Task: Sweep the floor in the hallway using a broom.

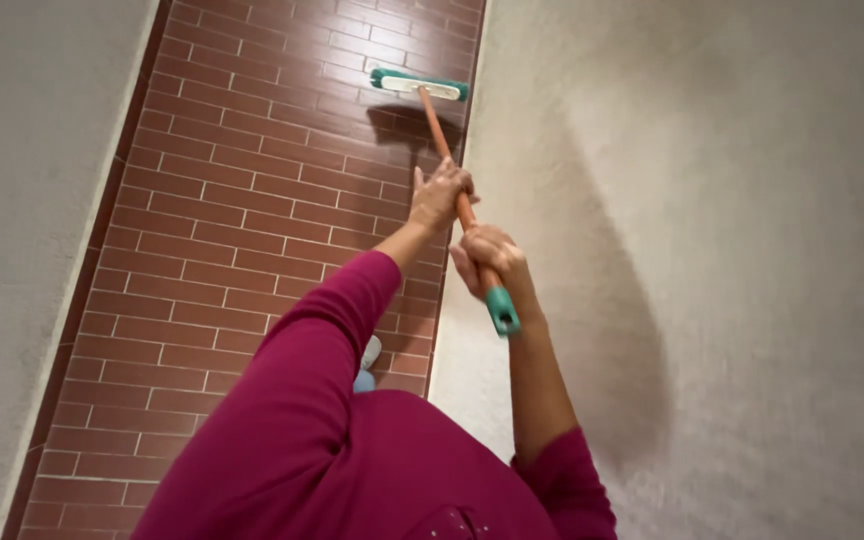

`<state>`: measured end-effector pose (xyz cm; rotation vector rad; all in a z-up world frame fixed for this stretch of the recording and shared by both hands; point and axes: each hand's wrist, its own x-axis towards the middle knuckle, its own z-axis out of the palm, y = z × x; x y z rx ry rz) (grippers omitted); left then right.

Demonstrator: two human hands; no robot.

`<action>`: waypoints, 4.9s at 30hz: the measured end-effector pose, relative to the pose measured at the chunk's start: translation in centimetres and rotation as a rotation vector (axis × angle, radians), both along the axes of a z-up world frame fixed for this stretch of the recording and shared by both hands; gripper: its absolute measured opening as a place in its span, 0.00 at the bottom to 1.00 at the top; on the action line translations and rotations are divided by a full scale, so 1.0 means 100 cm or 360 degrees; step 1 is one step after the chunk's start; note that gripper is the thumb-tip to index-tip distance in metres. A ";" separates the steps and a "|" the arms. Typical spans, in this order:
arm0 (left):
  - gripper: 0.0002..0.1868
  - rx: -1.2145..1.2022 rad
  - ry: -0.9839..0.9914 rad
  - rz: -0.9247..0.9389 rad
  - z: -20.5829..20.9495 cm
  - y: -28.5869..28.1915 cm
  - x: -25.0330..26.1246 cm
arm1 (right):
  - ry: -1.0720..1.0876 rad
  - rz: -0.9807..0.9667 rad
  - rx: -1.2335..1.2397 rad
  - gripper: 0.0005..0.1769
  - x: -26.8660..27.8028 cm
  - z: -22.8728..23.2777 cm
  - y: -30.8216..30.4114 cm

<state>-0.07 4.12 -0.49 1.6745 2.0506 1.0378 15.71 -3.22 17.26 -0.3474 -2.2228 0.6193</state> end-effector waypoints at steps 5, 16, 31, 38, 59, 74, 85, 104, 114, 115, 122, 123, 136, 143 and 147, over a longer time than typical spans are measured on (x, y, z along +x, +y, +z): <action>0.10 -0.0348 0.0023 -0.0203 -0.009 0.008 0.009 | -0.0005 -0.0209 -0.0223 0.09 -0.011 -0.064 0.035; 0.30 -0.0576 0.0035 -0.0285 -0.016 -0.029 0.034 | 0.0211 -0.0395 -0.0338 0.13 0.036 0.017 -0.044; 0.11 -0.0807 0.0283 -0.0761 -0.017 -0.310 0.165 | 0.0695 0.0093 -0.0680 0.08 0.187 0.125 -0.318; 0.18 -0.0416 0.0233 -0.0705 0.020 -0.369 0.183 | 0.0619 0.0354 -0.0584 0.08 0.231 0.112 -0.349; 0.21 -0.0593 -0.0220 -0.0170 -0.024 -0.136 0.071 | -0.0068 -0.0018 -0.0194 0.14 0.061 0.009 -0.153; 0.22 -0.0623 -0.0231 -0.0351 -0.035 -0.244 0.128 | 0.0124 -0.0213 -0.0434 0.19 0.132 0.076 -0.300; 0.22 -0.0378 -0.0063 -0.0627 -0.001 -0.500 0.247 | 0.0290 -0.0246 -0.0620 0.21 0.259 0.118 -0.537; 0.13 0.0041 0.0302 -0.0404 0.017 -0.438 0.181 | 0.0620 0.0276 -0.0369 0.13 0.220 0.071 -0.482; 0.17 -0.0633 -0.0056 -0.0196 -0.020 -0.372 0.146 | -0.0564 -0.0349 -0.0515 0.13 0.165 -0.102 -0.350; 0.17 -0.0641 -0.0059 -0.0196 -0.030 -0.371 0.146 | -0.0567 -0.0347 -0.0523 0.13 0.156 -0.077 -0.359; 0.20 -0.0643 -0.0122 -0.0199 -0.033 -0.391 0.146 | -0.0006 -0.0187 -0.0303 0.12 0.142 0.003 -0.407; 0.22 -0.0698 -0.0119 -0.0209 -0.028 -0.398 0.151 | 0.0049 -0.0167 -0.0277 0.10 0.147 0.010 -0.416; 0.10 -0.0435 0.0091 -0.0721 0.006 -0.584 0.271 | 0.0375 -0.0288 -0.0528 0.21 0.296 0.067 -0.612; 0.09 -0.0528 0.0075 -0.0971 0.013 -0.712 0.333 | 0.0613 -0.0023 -0.0637 0.16 0.353 0.090 -0.721; 0.11 -0.0480 0.0056 -0.1041 0.029 -0.736 0.338 | 0.0745 0.0273 -0.0583 0.13 0.383 0.056 -0.737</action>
